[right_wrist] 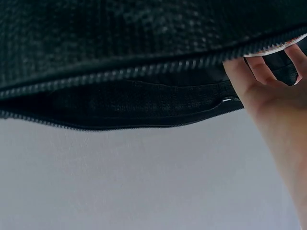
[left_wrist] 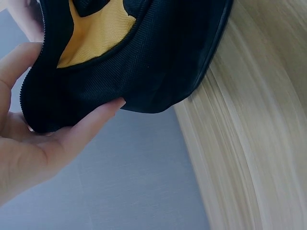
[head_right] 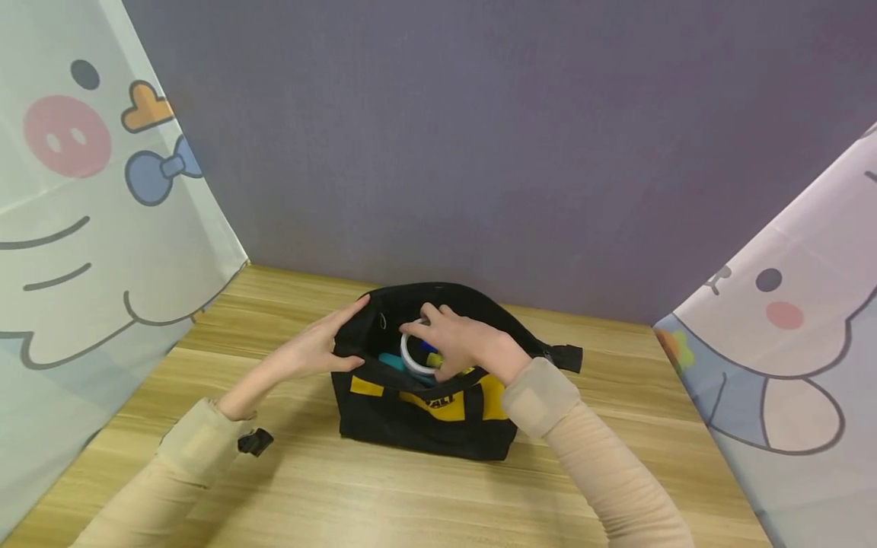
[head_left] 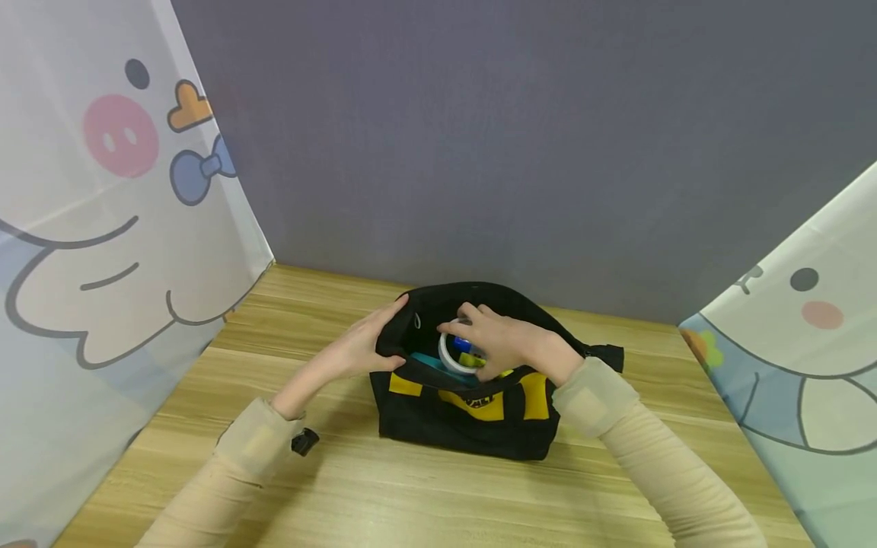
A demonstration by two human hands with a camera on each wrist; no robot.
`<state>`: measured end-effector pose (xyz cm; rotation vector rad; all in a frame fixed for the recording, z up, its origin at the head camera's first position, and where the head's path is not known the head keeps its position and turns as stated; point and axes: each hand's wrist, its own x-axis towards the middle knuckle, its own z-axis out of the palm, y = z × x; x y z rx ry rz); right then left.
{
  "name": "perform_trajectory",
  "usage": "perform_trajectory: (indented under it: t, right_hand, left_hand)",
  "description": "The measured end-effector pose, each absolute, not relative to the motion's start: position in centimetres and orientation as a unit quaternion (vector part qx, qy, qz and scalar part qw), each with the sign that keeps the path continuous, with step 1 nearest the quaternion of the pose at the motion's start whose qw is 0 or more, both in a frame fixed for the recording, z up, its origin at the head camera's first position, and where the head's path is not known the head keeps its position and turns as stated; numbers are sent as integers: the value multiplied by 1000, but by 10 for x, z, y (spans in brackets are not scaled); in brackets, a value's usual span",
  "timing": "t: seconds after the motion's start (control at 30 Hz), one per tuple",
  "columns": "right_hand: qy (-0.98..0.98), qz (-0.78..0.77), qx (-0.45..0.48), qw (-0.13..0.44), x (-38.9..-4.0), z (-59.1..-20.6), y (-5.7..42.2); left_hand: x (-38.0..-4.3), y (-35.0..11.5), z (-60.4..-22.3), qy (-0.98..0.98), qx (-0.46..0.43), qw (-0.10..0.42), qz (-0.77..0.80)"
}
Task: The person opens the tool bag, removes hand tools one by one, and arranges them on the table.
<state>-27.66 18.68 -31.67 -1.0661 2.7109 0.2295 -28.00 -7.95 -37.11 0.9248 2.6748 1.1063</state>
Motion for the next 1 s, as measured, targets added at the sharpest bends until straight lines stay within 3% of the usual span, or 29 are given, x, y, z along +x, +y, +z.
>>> perform_trajectory:
  t: [0.43,1.0]
  right_hand:
    - [930,69,-340,117,-271,-305,191]
    - [934,45,-344,87,-265,-289,204]
  left_hand:
    - [-277,-79,-370,877,312,38,362]
    - [-279,-80,-373,878,307,47,364]
